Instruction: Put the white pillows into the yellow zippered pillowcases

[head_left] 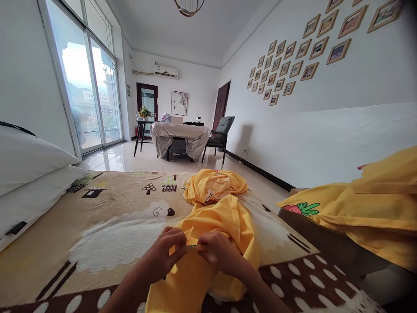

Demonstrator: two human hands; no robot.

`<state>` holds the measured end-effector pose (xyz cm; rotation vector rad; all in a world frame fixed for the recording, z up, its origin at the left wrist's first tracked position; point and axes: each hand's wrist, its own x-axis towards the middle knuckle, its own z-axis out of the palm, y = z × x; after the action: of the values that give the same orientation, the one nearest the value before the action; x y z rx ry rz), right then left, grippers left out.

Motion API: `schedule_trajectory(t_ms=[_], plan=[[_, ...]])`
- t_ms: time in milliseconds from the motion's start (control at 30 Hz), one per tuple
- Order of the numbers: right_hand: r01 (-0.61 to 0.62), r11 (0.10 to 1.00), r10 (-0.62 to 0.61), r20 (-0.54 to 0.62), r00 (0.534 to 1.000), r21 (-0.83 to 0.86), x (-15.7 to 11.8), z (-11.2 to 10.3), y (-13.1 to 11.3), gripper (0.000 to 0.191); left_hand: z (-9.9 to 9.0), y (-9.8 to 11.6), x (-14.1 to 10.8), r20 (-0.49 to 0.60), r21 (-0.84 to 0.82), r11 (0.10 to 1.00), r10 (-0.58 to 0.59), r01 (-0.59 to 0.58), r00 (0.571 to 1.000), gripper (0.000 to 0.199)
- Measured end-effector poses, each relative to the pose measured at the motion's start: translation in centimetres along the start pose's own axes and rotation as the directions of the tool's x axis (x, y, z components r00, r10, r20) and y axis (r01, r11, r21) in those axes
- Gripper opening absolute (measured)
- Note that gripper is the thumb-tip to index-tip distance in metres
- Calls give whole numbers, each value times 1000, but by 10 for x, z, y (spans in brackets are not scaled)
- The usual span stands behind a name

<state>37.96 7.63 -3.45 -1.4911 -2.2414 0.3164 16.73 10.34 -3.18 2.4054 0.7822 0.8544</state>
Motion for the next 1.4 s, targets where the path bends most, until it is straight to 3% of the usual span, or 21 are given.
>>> schedule_trajectory(t_ms=[100, 200, 367, 467, 600, 700, 833, 900, 967, 1000, 1067, 1133, 1167, 1200, 1267, 1333, 1400], plan=[[-44, 999, 44, -76, 996, -4, 4, -1, 6, 13, -14, 2, -1, -128, 211, 976, 91, -62, 988, 20], [-20, 999, 24, -127, 992, 33, 8, -1, 13, 17, -31, 7, -5, -270, 422, 902, 224, -94, 936, 18], [-21, 999, 16, -191, 982, -29, 11, 0, 19, 15, -57, 14, -13, -475, 598, 800, 411, -57, 779, 8], [-77, 991, 58, -173, 983, -106, 13, 2, 22, 12, -70, 18, -20, -573, 637, 770, 445, 33, 688, 4], [-177, 963, 152, -135, 979, -201, 17, 5, 33, 16, -86, 19, -31, -747, 533, 820, 340, 209, 571, 10], [-229, 948, 207, -119, 971, -221, 19, 6, 44, 15, -96, 12, -36, -825, 446, 831, 238, 331, 513, 13], [-206, 965, 207, -9, 978, -162, 18, 6, 55, 15, -101, 2, -37, -877, 363, 844, 166, 396, 451, 21], [-204, 969, 205, -10, 979, -141, 18, 4, 59, 18, -103, -1, -38, -890, 282, 848, 57, 448, 453, 18], [-244, 962, 223, -157, 962, -127, 18, 0, 62, 21, -106, -3, -39, -899, 201, 845, -43, 496, 437, 20], [-277, 954, 235, -287, 929, -116, 18, -1, 64, 23, -108, -5, -39, -902, 170, 840, -78, 515, 425, 22], [-323, 941, 210, -581, 787, -97, 16, -5, 67, 31, -112, -11, -40, -911, 137, 823, -112, 551, 396, 27], [-306, 945, 101, -781, 616, -119, 14, -8, 68, 33, -117, -22, -41, -896, 172, 797, -118, 579, 428, 29], [-279, 949, 39, -826, 562, -145, 13, -9, 68, 32, -118, -29, -42, -870, 209, 779, -128, 591, 476, 28], [-243, 955, -14, -842, 539, -172, 13, -9, 67, 30, -119, -36, -42, -829, 255, 756, -150, 603, 539, 27], [-167, 964, -80, -826, 559, -206, 12, -7, 64, 27, -118, -51, -42, -705, 355, 680, -256, 642, 662, 22], [-96, 970, -122, -786, 606, -224, 13, -3, 58, 25, -110, -58, -40, -578, 432, 616, -372, 659, 726, 18], [-34, 969, -167, -748, 642, -245, 13, 3, 52, 24, -96, -55, -34, -486, 462, 660, -370, 592, 792, 19]])
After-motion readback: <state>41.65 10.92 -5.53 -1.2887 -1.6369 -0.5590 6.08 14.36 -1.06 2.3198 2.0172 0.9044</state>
